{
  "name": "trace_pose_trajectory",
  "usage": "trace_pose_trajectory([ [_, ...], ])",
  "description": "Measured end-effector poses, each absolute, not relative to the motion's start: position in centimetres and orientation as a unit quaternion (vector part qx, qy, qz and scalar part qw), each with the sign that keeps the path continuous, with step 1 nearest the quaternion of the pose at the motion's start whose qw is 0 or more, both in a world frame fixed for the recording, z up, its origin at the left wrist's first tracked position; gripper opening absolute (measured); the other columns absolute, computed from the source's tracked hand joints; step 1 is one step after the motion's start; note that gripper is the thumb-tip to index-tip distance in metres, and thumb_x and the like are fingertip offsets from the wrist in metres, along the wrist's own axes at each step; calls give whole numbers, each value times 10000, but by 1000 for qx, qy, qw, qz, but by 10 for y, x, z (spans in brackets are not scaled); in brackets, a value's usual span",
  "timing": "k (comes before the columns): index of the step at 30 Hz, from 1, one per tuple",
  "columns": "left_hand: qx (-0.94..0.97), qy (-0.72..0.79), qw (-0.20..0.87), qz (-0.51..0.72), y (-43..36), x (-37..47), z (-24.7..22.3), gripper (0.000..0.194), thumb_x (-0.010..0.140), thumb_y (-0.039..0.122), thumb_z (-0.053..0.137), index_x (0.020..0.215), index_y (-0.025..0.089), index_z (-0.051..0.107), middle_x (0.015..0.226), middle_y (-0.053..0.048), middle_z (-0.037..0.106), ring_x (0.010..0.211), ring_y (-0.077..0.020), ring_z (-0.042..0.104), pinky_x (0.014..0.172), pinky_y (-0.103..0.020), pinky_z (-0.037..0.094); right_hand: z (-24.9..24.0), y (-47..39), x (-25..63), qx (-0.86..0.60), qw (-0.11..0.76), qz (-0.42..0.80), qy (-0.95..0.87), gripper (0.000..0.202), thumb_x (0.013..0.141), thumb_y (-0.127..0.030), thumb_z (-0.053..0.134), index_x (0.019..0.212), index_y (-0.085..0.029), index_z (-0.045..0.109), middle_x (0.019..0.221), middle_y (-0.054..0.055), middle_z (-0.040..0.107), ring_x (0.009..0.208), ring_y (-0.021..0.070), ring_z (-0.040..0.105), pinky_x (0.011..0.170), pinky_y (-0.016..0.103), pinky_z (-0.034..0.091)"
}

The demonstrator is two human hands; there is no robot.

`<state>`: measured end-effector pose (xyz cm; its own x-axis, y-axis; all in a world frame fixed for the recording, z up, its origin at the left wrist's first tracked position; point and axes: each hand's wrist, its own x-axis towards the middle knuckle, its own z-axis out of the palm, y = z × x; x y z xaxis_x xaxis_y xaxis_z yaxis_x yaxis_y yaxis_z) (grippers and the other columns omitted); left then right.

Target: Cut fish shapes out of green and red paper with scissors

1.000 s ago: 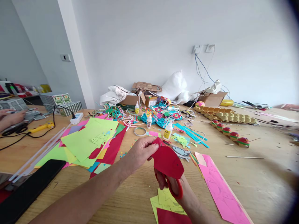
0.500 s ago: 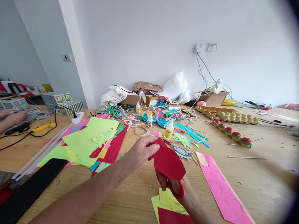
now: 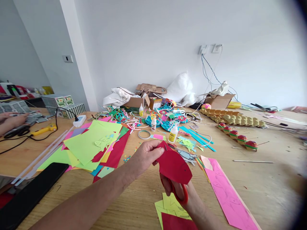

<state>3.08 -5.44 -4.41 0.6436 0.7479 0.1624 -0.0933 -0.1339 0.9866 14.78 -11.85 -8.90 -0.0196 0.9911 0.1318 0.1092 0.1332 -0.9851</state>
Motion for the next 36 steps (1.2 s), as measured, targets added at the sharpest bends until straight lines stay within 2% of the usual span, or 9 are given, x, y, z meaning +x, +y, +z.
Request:
trace_pose_trajectory([
  [6,667,238,613,350,-54,31,-44,170,769,306,493,678,163,511,583,44,441,511,-71,369,493,-195,309,-87,-118,146,-495,502,453,-546,461,717,-548,398,394,-224,339,336,-48,335,322,72,305,343,210,321],
  [14,687,232,593,350,-51,29,-48,237,821,359,468,703,159,515,588,39,432,522,-76,380,499,-198,327,-98,-113,146,-477,524,468,-528,402,746,-528,410,505,-208,431,324,-70,336,299,64,278,309,189,256],
  [21,687,226,606,330,-52,30,-48,251,804,377,479,702,155,538,558,43,425,488,-69,358,474,-199,281,-113,-108,150,-467,528,504,-500,384,718,-546,419,586,-193,492,330,-67,360,290,75,314,306,199,229],
  [27,685,222,618,317,-49,28,-50,237,811,350,473,759,147,585,595,29,459,519,-71,379,493,-200,285,-111,-113,151,-472,523,515,-488,305,735,-443,430,574,-189,484,341,-63,382,283,65,303,304,194,207],
  [32,669,235,631,315,-48,27,-51,234,795,344,493,731,143,593,614,15,498,543,-79,426,511,-202,309,-112,-110,152,-476,523,517,-481,296,693,-449,417,568,-192,494,301,-71,354,263,71,295,298,199,213],
  [36,659,236,639,319,-48,27,-50,255,791,379,505,721,148,584,610,11,513,542,-86,451,506,-202,318,-115,-110,154,-482,522,517,-478,311,702,-441,445,556,-179,529,308,-53,396,279,76,324,302,197,227],
])
